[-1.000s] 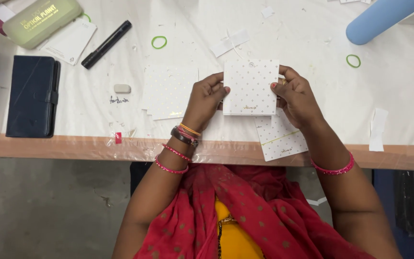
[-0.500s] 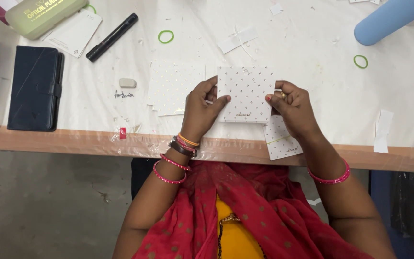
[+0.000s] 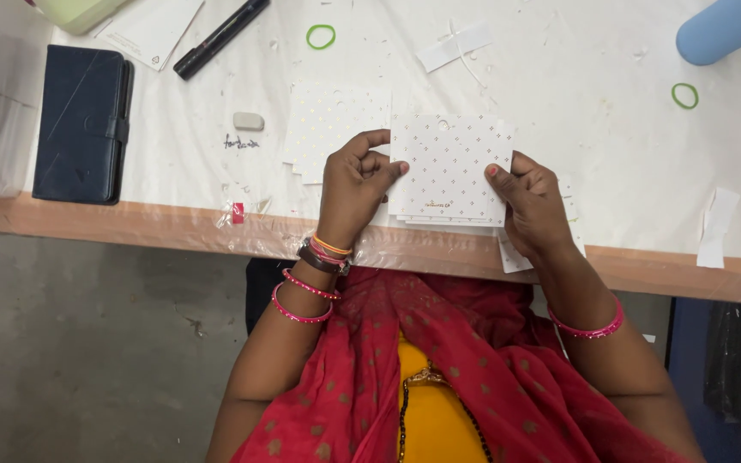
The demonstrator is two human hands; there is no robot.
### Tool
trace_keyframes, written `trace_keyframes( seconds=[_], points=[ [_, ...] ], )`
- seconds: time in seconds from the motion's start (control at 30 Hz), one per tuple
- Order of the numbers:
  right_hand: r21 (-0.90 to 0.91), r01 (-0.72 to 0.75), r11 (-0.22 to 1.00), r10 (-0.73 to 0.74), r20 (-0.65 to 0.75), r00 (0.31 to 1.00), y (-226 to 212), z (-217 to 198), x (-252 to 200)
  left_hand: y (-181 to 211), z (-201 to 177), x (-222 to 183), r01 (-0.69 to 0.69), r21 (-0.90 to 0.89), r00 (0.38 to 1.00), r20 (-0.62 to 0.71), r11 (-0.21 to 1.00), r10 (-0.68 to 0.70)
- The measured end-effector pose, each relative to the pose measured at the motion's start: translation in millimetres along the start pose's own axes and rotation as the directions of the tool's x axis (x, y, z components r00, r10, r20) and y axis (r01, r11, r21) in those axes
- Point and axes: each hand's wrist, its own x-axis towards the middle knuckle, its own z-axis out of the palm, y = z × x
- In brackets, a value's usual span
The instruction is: Organizing, grouping, and securing decorative paper cards using rubber bands.
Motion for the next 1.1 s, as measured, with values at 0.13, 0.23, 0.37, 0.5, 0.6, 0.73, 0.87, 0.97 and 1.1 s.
trace_keyframes(
  seconds=[0.13,0.23,0.37,0.5,0.6,0.73,0.87,0.97,1.1],
  points=[
    [-0.002,0.020,1.000,-0.020,0.005,1.000,4,13,-5,-4,-10,-5,-0.062,0.073,0.997,-0.037,0.995,0.065],
    [0.003,0.024,1.000,-0.024,-0.007,1.000,12,18,-7,-7,-19,-7,-0.126,0.151,0.989,-0.060,0.980,0.136],
    [0.074,0.009,0.997,-0.008,-0.023,1.000,15,27,-10,-14,-33,-6,-0.097,0.103,0.993,-0.059,0.990,0.103],
    [0.121,0.056,0.991,-0.052,-0.036,0.998,25,28,-13,-4,-38,-13,-0.098,0.074,0.995,-0.018,0.992,0.100],
    [0.115,0.061,0.991,-0.058,-0.031,0.998,32,30,-14,20,-39,-25,-0.094,0.155,0.994,0.067,0.983,0.085],
    [0.074,0.071,0.995,-0.069,-0.038,0.997,38,31,-18,18,-50,-30,-0.182,0.356,0.980,0.146,0.916,0.137],
    [0.041,0.095,0.995,-0.094,-0.027,0.995,43,29,-21,16,-56,-36,-0.259,0.483,0.964,0.182,0.836,0.194],
    [0.002,0.124,0.992,-0.124,-0.011,0.992,47,31,-22,18,-59,-43,-0.277,0.536,0.960,0.183,0.798,0.210],
    [0.000,0.106,0.994,-0.106,0.002,0.994,46,34,-26,27,-56,-48,-0.332,0.647,0.942,0.195,0.686,0.273]
  ],
)
